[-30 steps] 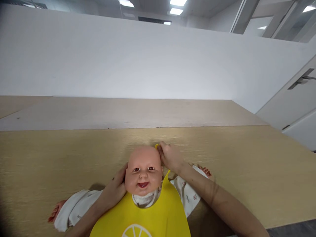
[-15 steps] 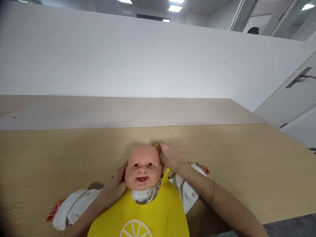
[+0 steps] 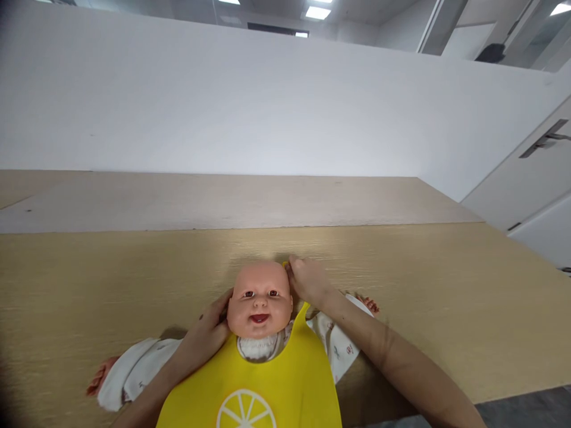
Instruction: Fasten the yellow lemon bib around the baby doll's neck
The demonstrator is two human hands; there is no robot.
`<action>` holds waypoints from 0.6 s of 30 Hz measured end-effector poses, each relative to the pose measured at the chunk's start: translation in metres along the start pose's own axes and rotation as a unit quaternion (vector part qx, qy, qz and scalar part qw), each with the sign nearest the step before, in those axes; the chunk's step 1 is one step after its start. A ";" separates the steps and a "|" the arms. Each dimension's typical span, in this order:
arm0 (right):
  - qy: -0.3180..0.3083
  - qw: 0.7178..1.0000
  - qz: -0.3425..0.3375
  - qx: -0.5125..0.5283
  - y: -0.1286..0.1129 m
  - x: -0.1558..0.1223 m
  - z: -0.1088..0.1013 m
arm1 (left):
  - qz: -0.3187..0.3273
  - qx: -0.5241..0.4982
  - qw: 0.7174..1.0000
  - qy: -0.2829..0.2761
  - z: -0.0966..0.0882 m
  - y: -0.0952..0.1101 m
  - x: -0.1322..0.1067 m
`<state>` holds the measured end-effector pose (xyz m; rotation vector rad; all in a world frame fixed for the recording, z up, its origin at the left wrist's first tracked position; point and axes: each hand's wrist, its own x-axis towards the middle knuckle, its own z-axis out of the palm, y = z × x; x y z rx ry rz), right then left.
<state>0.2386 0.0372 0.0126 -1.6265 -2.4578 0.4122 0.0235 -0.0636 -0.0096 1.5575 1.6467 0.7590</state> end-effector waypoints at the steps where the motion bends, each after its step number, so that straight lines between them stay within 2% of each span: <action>1: -0.010 1.000 0.001 -0.016 0.000 0.000 0.000 | 0.004 0.002 1.000 0.001 0.000 -0.001 0.000; 6: -0.034 0.998 -0.001 -0.048 0.003 0.002 0.001 | 0.022 0.022 0.999 0.015 0.002 -0.015 0.004; 10: -0.016 0.998 -0.002 -0.063 0.006 0.003 -0.009 | 0.041 -0.005 0.999 0.031 -0.002 -0.026 0.009; 14: 0.047 0.998 0.024 -0.041 0.007 -0.003 -0.034 | 0.069 -0.079 0.994 0.021 -0.020 -0.026 0.009; 18: 0.143 0.987 0.042 0.067 0.006 -0.016 -0.062 | 0.068 -0.150 0.986 0.035 -0.035 -0.023 0.006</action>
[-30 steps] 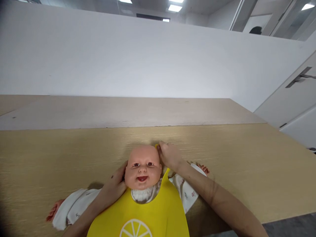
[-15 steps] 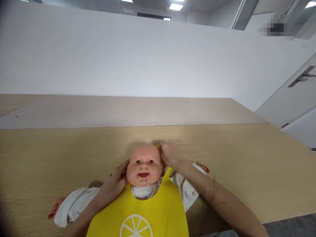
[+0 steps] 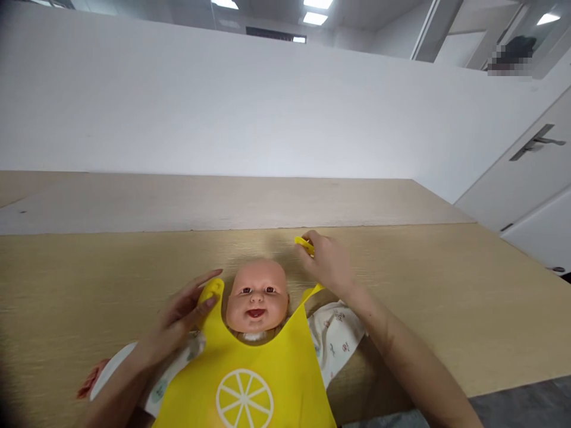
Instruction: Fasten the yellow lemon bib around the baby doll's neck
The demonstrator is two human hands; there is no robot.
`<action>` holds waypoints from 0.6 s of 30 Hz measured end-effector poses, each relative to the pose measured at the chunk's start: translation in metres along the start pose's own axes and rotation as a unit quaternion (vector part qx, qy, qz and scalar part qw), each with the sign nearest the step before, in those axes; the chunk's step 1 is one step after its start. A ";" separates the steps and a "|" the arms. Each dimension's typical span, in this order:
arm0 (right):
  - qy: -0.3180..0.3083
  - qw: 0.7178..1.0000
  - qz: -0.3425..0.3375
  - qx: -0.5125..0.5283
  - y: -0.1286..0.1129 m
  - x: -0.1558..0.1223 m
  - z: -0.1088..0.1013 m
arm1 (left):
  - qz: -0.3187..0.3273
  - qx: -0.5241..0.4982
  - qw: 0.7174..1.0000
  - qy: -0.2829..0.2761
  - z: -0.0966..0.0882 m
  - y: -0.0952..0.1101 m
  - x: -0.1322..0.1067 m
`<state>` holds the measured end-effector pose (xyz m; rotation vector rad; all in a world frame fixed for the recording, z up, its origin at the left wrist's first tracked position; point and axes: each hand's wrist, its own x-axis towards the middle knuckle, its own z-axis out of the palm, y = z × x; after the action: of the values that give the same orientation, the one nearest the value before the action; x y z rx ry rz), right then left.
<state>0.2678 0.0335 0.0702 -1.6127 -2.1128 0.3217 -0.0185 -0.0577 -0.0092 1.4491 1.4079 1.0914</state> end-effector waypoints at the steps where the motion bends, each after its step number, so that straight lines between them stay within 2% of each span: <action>1: 0.013 0.999 -0.005 0.034 -0.002 -0.003 -0.005 | 0.002 -0.011 1.000 0.005 -0.001 0.001 -0.001; 3: 0.026 0.995 -0.032 0.096 -0.006 -0.010 -0.013 | 0.009 -0.028 0.999 0.013 -0.002 0.002 -0.004; 6: 0.001 0.978 -0.094 0.185 -0.017 -0.025 -0.016 | 0.029 -0.022 0.999 0.014 -0.001 0.008 -0.015; 9: -0.043 0.942 -0.169 0.286 -0.033 -0.044 -0.014 | 0.100 0.076 0.992 0.017 0.002 0.026 -0.032; 11: -0.084 0.912 -0.223 0.333 -0.044 -0.057 -0.012 | 0.174 0.181 0.968 0.019 0.006 0.042 -0.045; 14: -0.136 0.878 -0.295 0.352 -0.055 -0.070 -0.009 | 0.293 0.300 0.908 0.014 0.017 0.066 -0.059; 16: -0.136 0.873 -0.321 0.343 -0.060 -0.075 -0.009 | 0.341 0.336 0.877 0.027 0.022 0.075 -0.064; 18: -0.122 0.876 -0.329 0.331 -0.061 -0.079 -0.013 | 0.348 0.349 0.869 0.048 0.023 0.076 -0.069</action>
<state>0.2389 -0.0599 0.0913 -0.4438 -2.2237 0.9170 0.0254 -0.1295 0.0541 2.6030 1.4539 1.1207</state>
